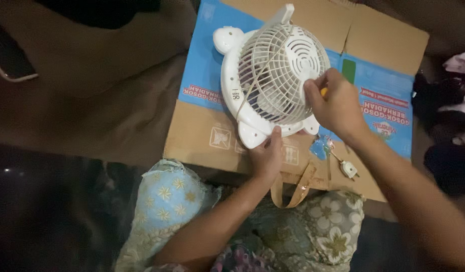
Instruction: The person disassembles a small white and pink electric fan by removing screws and the central cap, then reassembles it by replacing the cap and tightening the screws.
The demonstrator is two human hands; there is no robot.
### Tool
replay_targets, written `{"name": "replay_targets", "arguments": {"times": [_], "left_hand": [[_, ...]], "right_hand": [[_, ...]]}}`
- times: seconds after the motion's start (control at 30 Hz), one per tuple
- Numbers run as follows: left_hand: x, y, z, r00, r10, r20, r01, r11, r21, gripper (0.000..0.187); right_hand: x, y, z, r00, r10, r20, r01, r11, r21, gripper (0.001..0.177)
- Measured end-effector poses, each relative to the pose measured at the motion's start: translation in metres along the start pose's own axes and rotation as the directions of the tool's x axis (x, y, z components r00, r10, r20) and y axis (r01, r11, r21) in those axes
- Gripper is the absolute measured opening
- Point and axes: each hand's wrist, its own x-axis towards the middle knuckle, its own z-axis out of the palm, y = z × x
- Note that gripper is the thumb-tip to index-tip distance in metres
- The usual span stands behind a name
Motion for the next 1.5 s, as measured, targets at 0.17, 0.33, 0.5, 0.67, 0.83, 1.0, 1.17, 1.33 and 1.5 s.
{"name": "replay_targets", "arguments": {"times": [0.17, 0.33, 0.5, 0.67, 0.83, 1.0, 1.17, 1.33, 1.5], "left_hand": [[-0.001, 0.003, -0.002, 0.942, -0.335, 0.013, 0.334, 0.941, 0.056, 0.033], [0.001, -0.001, -0.007, 0.991, -0.136, 0.014, 0.128, 0.961, 0.246, 0.036], [-0.001, -0.004, -0.001, 0.976, -0.220, -0.005, 0.220, 0.974, 0.048, 0.039], [0.000, 0.007, -0.004, 0.980, -0.198, 0.026, 0.189, 0.958, 0.214, 0.040], [-0.002, 0.015, -0.003, 0.984, -0.172, 0.049, 0.156, 0.960, 0.232, 0.039], [-0.002, 0.014, 0.001, 0.966, -0.258, 0.027, 0.256, 0.965, 0.066, 0.037], [-0.002, 0.011, 0.000, 0.950, -0.311, 0.033, 0.306, 0.946, 0.108, 0.037], [-0.003, 0.002, -0.007, 0.975, -0.217, 0.049, 0.214, 0.975, 0.062, 0.033], [0.003, -0.008, -0.005, 0.934, -0.353, 0.048, 0.353, 0.935, -0.005, 0.040]], "right_hand": [[-0.003, -0.008, 0.000, 0.988, 0.151, -0.011, -0.151, 0.988, 0.019, 0.035], [-0.010, -0.008, -0.016, 0.984, -0.130, 0.125, 0.121, 0.990, 0.077, 0.024], [-0.006, -0.002, -0.030, 0.883, -0.391, 0.260, 0.450, 0.863, -0.230, 0.023], [0.008, 0.002, -0.047, 0.667, -0.562, 0.490, 0.745, 0.496, -0.445, 0.041], [0.013, 0.006, -0.052, 0.675, -0.605, 0.422, 0.737, 0.574, -0.357, 0.035], [0.006, 0.004, -0.052, 0.834, -0.462, 0.300, 0.543, 0.785, -0.299, 0.040], [0.006, 0.004, -0.046, 0.836, -0.504, 0.218, 0.547, 0.796, -0.259, 0.028], [0.017, 0.009, -0.027, 0.923, -0.316, 0.221, 0.356, 0.918, -0.174, 0.027], [0.018, 0.008, -0.011, 0.984, -0.125, 0.128, 0.151, 0.963, -0.223, 0.036]]}}
